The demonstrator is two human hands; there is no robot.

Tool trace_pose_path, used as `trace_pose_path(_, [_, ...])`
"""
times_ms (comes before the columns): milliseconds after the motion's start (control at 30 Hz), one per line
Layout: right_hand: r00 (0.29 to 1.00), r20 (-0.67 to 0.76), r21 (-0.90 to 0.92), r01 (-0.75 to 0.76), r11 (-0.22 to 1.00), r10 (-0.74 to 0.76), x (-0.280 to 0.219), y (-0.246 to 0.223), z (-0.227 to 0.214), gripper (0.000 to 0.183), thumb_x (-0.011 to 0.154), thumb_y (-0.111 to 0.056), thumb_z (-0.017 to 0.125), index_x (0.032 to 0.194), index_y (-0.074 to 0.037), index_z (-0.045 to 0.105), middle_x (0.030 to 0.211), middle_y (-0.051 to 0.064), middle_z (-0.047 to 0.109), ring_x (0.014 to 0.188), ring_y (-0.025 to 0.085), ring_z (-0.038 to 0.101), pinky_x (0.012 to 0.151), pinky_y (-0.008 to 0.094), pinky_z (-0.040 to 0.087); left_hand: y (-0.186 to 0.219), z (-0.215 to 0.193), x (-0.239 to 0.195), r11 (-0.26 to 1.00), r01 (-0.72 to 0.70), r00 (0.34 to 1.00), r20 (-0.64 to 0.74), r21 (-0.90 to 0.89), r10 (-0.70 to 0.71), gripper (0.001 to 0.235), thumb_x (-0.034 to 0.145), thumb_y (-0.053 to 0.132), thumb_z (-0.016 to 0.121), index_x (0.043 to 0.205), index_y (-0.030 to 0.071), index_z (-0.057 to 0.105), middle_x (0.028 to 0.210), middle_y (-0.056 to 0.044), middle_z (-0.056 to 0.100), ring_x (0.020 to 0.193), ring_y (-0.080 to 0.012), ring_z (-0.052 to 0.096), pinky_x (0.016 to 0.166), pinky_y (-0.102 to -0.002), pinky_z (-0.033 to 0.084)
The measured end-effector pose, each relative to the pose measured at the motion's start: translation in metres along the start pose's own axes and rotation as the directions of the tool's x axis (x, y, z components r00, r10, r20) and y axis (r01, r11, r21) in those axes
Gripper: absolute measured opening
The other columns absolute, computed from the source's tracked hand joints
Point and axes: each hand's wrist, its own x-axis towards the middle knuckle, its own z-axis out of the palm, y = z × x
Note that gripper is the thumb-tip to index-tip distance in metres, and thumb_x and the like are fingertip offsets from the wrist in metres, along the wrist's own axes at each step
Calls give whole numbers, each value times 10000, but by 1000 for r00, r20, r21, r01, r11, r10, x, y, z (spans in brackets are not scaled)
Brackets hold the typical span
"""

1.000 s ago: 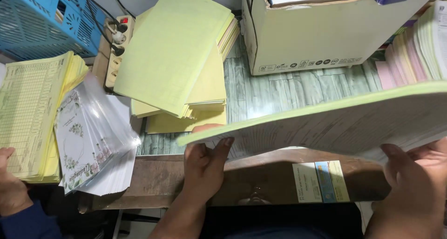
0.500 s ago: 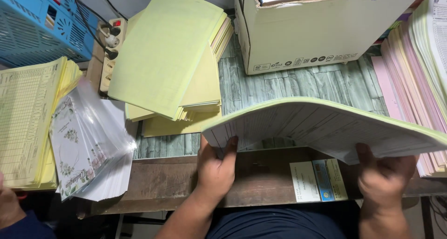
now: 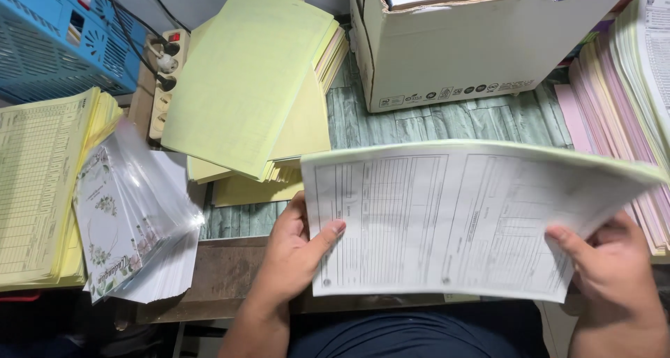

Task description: Sorting and checking stacks of printed forms on a desk

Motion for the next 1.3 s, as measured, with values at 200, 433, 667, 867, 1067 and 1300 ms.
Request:
trace_pose_path(200, [892, 363, -121, -243, 962, 271, 19, 17, 8, 570, 946, 34, 534, 1508, -49, 490, 1326, 252, 676, 1155, 389, 649, 954, 519, 499, -31, 19, -3, 975, 128, 987, 76, 183, -144, 567, 940, 147, 565, 1493, 117, 442, 1441, -67, 622, 1336, -198, 576, 1130, -377, 429])
trace_pose_path(433, [899, 430, -44, -73, 996, 85, 6, 24, 9, 720, 798, 112, 490, 1471, -141, 526, 1645, 21, 494, 1496, 189, 433, 1194, 396, 308, -42, 30, -21, 1000, -22, 989, 144, 8, 21, 574, 986, 101, 463, 1554, 155, 403, 1297, -94, 645, 993, -155, 535, 856, -318, 454])
trace_pose_path(667, [879, 472, 198, -188, 962, 74, 6, 87, -15, 804, 779, 209, 458, 1552, -15, 453, 1585, 141, 536, 1356, 303, 536, 1062, 406, 400, -34, 29, -9, 892, 441, 898, 43, -97, -439, 680, 953, 155, 487, 1598, 172, 269, 1583, -51, 514, 1435, -243, 496, 1215, -428, 392])
trace_pose_path(867, [955, 279, 36, 98, 995, -104, 16, 100, -8, 235, 885, 246, 484, 1102, 283, 565, 1750, 194, 305, 1396, 403, 492, 927, 514, 574, -50, 31, -11, 938, 96, 980, 198, -334, -29, 768, 820, -119, 356, 1550, 118, 374, 1638, -191, 353, 1505, -355, 359, 1221, -503, 351])
trace_pose_path(1067, [825, 528, 379, -16, 925, -202, 9, 72, 6, 971, 666, 223, 345, 1589, -67, 265, 1670, 158, 355, 1498, 344, 404, 1250, 506, 306, -27, 21, -22, 978, -183, 906, 369, -104, 209, 734, 926, 4, 406, 1614, 179, 220, 1714, -175, 207, 1594, -363, 193, 1279, -577, 119])
trace_pose_path(1300, [759, 618, 169, 129, 977, -207, -3, 68, 1, 885, 725, 5, 542, 1564, -180, 331, 1728, 66, 326, 1501, 299, 409, 1129, 555, 447, -39, 16, -12, 949, 187, 982, 22, -253, -188, 710, 895, -38, 441, 1566, 179, 352, 1621, -53, 481, 1508, -231, 415, 1208, -505, 320])
